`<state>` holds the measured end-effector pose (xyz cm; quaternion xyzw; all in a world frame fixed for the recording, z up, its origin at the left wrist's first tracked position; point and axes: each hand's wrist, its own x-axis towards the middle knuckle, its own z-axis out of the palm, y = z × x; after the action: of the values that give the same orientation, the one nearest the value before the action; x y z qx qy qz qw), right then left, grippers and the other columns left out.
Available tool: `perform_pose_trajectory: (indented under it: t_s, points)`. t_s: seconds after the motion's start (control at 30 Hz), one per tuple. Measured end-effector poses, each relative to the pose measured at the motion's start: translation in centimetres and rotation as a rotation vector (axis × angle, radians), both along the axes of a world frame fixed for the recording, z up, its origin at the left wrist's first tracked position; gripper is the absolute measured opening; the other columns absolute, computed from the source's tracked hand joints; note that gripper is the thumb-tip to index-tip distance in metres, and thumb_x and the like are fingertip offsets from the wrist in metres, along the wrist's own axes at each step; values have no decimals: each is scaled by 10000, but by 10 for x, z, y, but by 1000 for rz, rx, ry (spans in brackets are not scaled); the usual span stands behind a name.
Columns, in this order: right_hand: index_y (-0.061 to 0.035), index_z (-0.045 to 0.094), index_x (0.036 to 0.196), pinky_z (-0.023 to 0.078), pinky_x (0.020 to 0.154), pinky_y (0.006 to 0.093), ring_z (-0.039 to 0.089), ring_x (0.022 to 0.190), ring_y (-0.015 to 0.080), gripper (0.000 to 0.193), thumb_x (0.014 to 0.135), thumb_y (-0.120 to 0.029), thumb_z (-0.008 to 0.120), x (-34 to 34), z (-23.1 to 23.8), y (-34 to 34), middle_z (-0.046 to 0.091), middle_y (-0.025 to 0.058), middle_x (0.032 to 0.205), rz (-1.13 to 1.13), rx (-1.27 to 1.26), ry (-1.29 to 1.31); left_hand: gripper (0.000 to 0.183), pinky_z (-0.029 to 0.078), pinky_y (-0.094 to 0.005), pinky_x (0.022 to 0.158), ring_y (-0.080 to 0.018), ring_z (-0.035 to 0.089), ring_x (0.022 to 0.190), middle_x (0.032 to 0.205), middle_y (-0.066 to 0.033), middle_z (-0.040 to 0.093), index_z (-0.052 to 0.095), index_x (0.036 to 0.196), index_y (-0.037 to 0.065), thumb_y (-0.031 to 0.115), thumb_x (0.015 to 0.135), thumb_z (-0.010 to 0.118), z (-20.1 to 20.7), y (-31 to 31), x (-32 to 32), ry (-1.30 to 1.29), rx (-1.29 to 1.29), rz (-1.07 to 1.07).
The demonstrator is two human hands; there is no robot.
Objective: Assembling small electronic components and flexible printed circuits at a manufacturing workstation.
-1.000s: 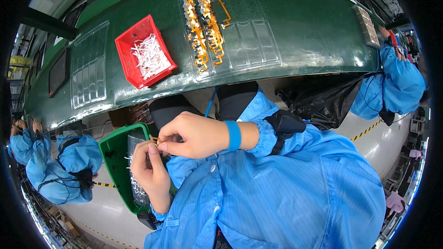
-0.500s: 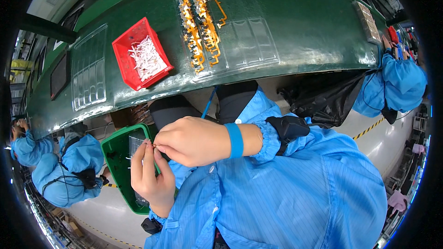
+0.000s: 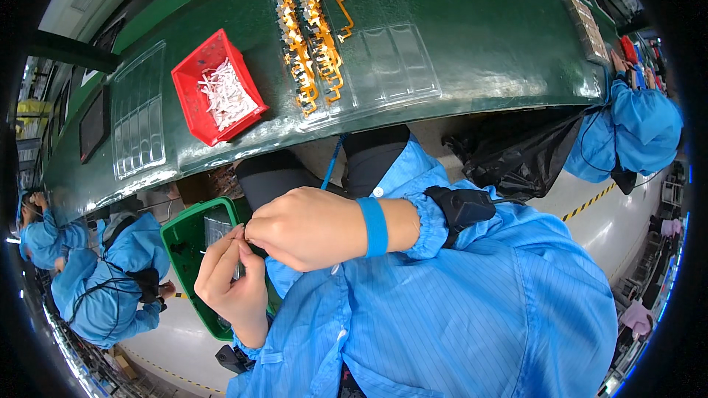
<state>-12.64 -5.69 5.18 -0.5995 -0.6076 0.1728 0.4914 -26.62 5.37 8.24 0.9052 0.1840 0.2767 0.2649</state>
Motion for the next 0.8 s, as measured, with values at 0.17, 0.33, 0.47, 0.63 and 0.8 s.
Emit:
perform_pose_trajectory:
  t_s: [0.17,0.33,0.47,0.63,0.8]
  points:
    - [28,643,901,532,620,416,648,705,351,131,807,-60,619,9,0,-1,644,165,781,1,43,111,163,562,-293,658,-255,714,752,881,-186,713,716,865,-78,-101,710,669,-1,3,6,9,-129,-21]
    - [29,664,919,517,603,374,663,704,318,133,867,-75,599,14,8,3,669,166,788,46,5,410,115,551,-293,723,-204,688,789,874,-161,716,720,871,-78,-47,812,625,-1,12,0,-139,-533,156]
    - [-1,693,1021,494,596,307,622,662,202,177,925,-119,603,18,5,4,686,119,900,14,-64,536,150,531,-310,755,-217,676,811,845,-148,707,704,922,-94,37,889,638,-56,61,-52,-266,-436,635]
    - [3,692,1046,450,610,262,574,729,149,173,918,-102,643,23,4,9,632,91,966,-47,-85,525,314,536,-420,628,-332,687,699,797,-227,689,705,905,-73,239,883,682,-159,102,-216,486,27,970]
    - [39,669,1052,552,772,271,682,867,138,191,921,-97,637,19,7,22,701,124,954,-3,-201,620,311,524,-502,677,-435,664,754,857,-274,673,658,855,-66,229,919,582,-196,123,-253,954,-33,1135]
